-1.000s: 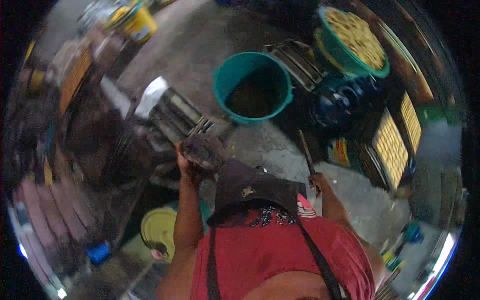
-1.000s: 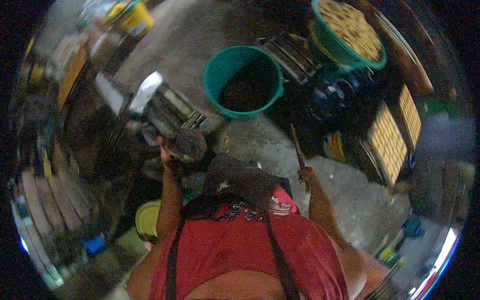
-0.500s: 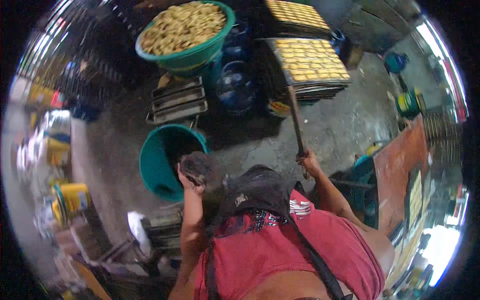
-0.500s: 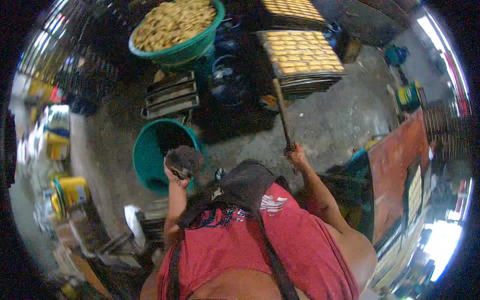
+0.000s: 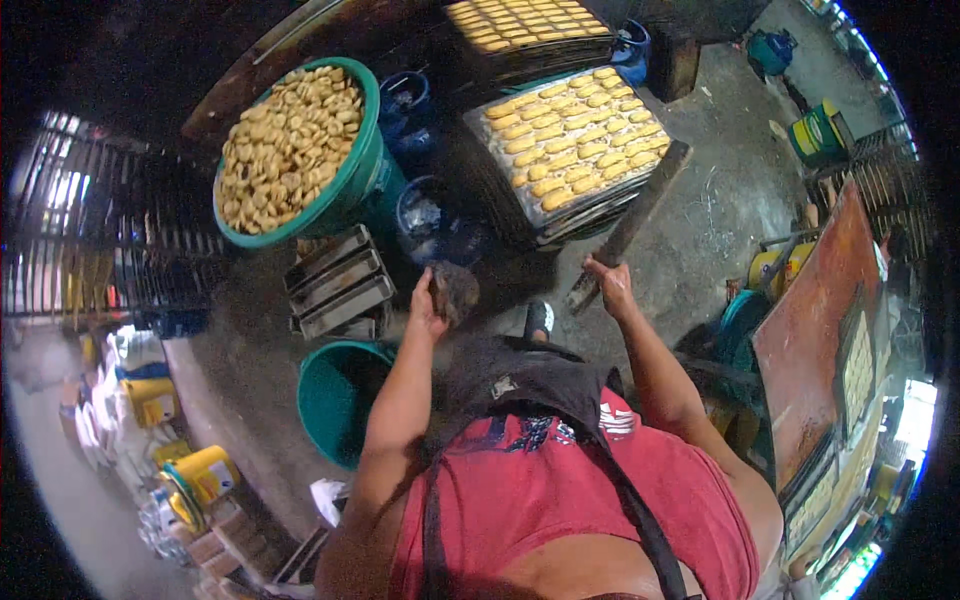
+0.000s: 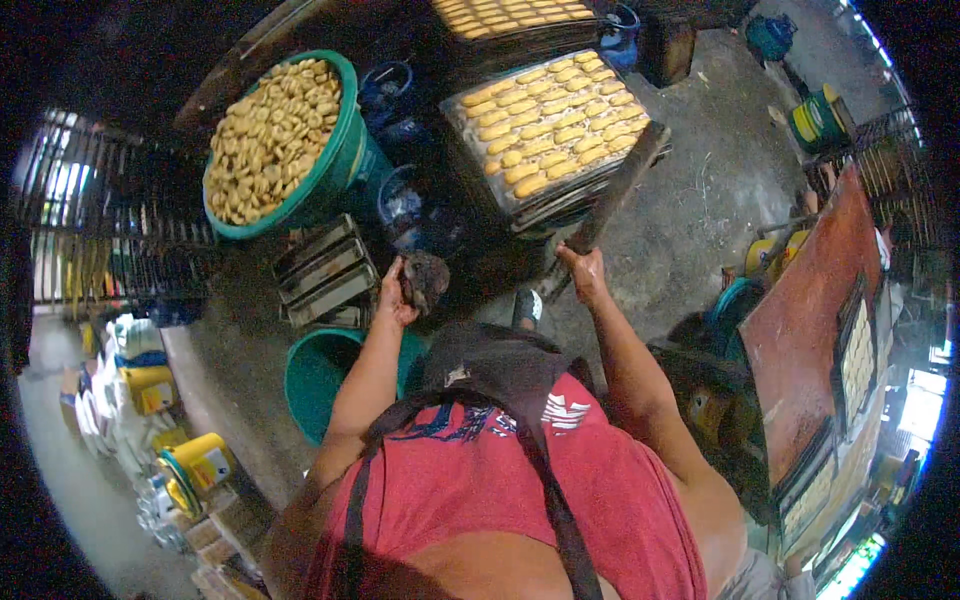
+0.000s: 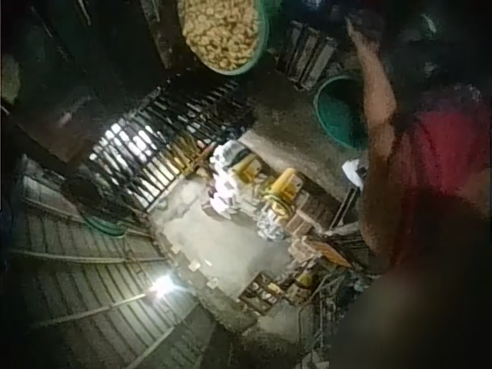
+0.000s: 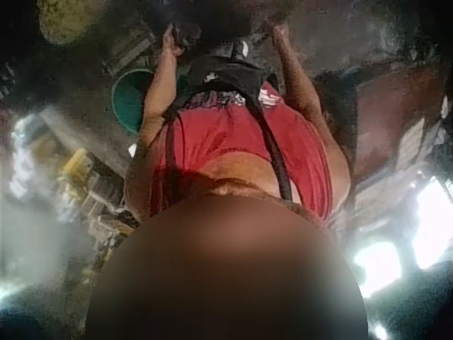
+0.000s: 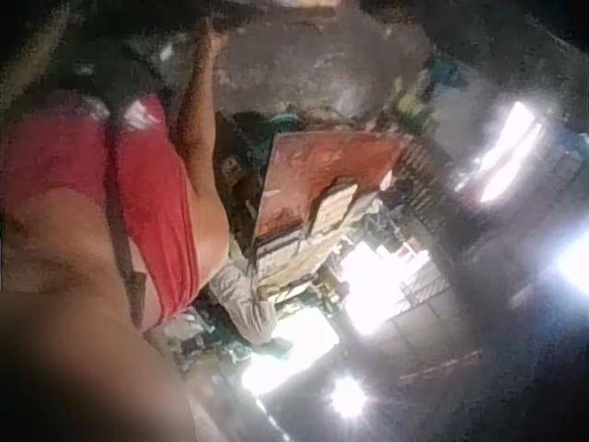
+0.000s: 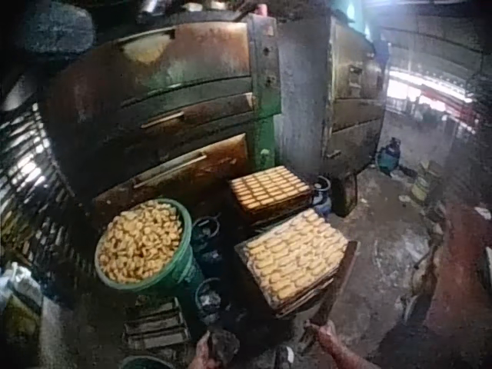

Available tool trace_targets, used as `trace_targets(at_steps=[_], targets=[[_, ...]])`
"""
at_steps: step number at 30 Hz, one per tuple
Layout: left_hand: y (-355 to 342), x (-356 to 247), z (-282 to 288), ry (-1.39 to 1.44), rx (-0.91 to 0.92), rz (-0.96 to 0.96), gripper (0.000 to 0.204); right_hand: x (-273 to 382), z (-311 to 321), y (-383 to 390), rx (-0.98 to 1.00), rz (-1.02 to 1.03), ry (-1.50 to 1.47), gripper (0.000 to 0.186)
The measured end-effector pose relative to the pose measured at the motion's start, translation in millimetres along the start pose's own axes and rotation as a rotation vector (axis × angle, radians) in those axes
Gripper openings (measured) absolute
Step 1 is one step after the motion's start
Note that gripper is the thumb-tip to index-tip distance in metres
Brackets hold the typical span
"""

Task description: The person manipulates large baking trays filled with pastries, flipping or tapping them to transfer the items into a green plastic bucket.

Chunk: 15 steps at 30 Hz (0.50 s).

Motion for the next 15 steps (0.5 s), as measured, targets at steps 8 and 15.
trace_targets(at_steps=[8, 15], targets=[[-137, -135, -125, -0.453, 0.070, -0.079, 0.042, 41, -41, -41, -0.075, -0.077, -0.032, 0.028], [-215, -220, -263, -1.274, 0.006, -0.612, 0.055, 2, -68, -69, -0.317, 0.013, -0.256, 0.019]])
Point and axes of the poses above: each hand's wrist, its own y-axis away from the middle knuckle, its own z-axis out of the back of the hand, x = y × z, the point moved 4 cm from there along -y, towards the middle knuckle
